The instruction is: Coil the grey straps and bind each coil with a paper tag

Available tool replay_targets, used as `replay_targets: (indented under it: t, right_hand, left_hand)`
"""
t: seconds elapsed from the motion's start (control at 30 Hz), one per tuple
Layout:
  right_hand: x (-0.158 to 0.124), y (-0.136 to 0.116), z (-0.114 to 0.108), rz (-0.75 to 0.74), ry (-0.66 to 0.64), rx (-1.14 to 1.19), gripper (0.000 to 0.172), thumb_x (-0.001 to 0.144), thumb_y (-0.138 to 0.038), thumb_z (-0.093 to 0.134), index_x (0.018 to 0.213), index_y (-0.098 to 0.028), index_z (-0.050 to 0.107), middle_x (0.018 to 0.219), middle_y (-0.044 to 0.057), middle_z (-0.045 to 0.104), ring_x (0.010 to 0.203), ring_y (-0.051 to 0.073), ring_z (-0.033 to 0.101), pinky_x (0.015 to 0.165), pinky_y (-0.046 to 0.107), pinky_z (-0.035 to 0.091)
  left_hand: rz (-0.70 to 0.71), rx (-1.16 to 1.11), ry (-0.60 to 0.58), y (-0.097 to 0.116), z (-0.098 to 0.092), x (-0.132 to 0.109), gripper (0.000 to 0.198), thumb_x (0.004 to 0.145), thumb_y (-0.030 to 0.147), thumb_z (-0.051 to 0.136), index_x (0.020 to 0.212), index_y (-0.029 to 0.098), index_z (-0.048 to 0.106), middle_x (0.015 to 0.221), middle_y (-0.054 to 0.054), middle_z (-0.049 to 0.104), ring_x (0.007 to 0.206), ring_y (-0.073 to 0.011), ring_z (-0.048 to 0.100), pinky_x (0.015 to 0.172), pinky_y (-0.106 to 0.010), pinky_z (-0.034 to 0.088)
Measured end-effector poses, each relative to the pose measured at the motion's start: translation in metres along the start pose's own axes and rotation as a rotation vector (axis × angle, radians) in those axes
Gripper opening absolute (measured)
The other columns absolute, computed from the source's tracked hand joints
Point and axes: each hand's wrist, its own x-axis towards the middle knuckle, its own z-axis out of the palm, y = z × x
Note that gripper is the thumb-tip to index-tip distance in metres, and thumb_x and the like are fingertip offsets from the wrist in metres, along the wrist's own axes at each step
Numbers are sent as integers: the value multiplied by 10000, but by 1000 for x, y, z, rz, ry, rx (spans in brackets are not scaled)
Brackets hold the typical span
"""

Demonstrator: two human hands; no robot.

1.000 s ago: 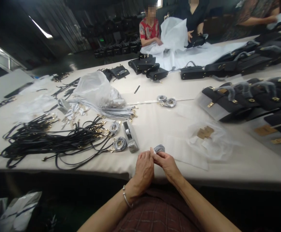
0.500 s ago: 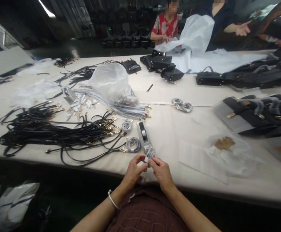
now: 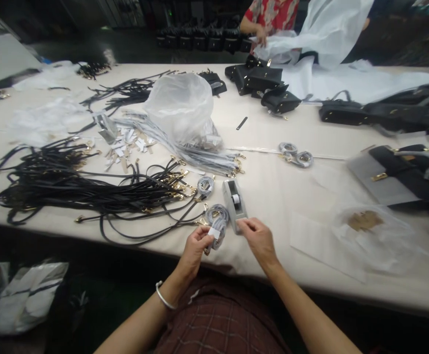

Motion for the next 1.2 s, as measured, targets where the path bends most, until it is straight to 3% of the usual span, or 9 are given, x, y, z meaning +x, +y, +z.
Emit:
replay_targets:
  t: [0.1,0.23,0.4,0.57,0.83,0.93,1.03,1.1,1.2]
  right_hand:
    - [25,19,-18,58,166,-47,319,686,-505,723,839,-230,771,960,68,704,839,230,592,882,392,445]
    - [40,41,-9,166,65,47,339,621,-503,765,796,-213,779,972,78,722,891,258,619,899,414,460]
    - [31,43,7,196,64,207,362,620,-525,759,753,-188,757,850,77,731,866,267,632,854,406,485]
    - [7,46,-3,171,101,269,326,665,-517,760,792,-217,754,1027,76,730,1050,270,599,973,376,431]
    - [4,86,-28,346,-54,175,282,549,-455,778,560,-182,709,563,37,655,609,208,566,633,359,470]
    - [-3,64,-46,285,-162,200,351,630,-509,759,710,-167,757,718,67,723,734,225,634,694,337,505]
    - [-13,24,-55,94,-356,218,376,746,-534,705,842,-174,759,795,60,732,793,207,642,770,310,509]
    - [-17,2,-54,-2,-432,204,351,782,-525,679,789,-179,740,748,40,711,748,186,625,742,290,501]
    - [-16,-7,-53,-14,-398,162,372,777,-532,671,679,-174,697,665,27,680,662,165,597,667,272,480]
  left_hand:
    - [-44,-47,42,3,2,4,368,595,355,768,876,157,639,708,7,650,514,-70,484,460,-193,282]
    - [-64,-90,74,2,6,9,393,565,348,786,879,147,660,695,8,652,513,-72,496,453,-196,284]
    - [-66,-148,53,-3,11,16,371,599,318,762,914,137,687,712,-7,674,499,-63,486,441,-198,272]
    - [-96,-269,24,-3,16,18,420,567,319,802,924,131,687,735,-29,696,570,-89,567,496,-188,354]
    - [-84,-204,48,4,33,8,460,541,352,810,919,123,682,718,-30,688,531,-80,528,466,-185,315]
    - [-12,-74,72,8,45,2,418,555,353,803,882,123,680,684,-10,669,487,-59,467,448,-189,262]
    - [55,26,36,7,62,-3,355,601,335,782,862,127,660,660,4,651,498,-61,458,475,-193,288]
    - [98,70,-2,5,72,-6,317,640,312,755,878,134,646,652,15,635,522,-69,470,509,-197,331]
    - [197,155,-24,1,85,-9,282,687,296,729,909,149,638,707,7,645,596,-94,517,583,-216,401]
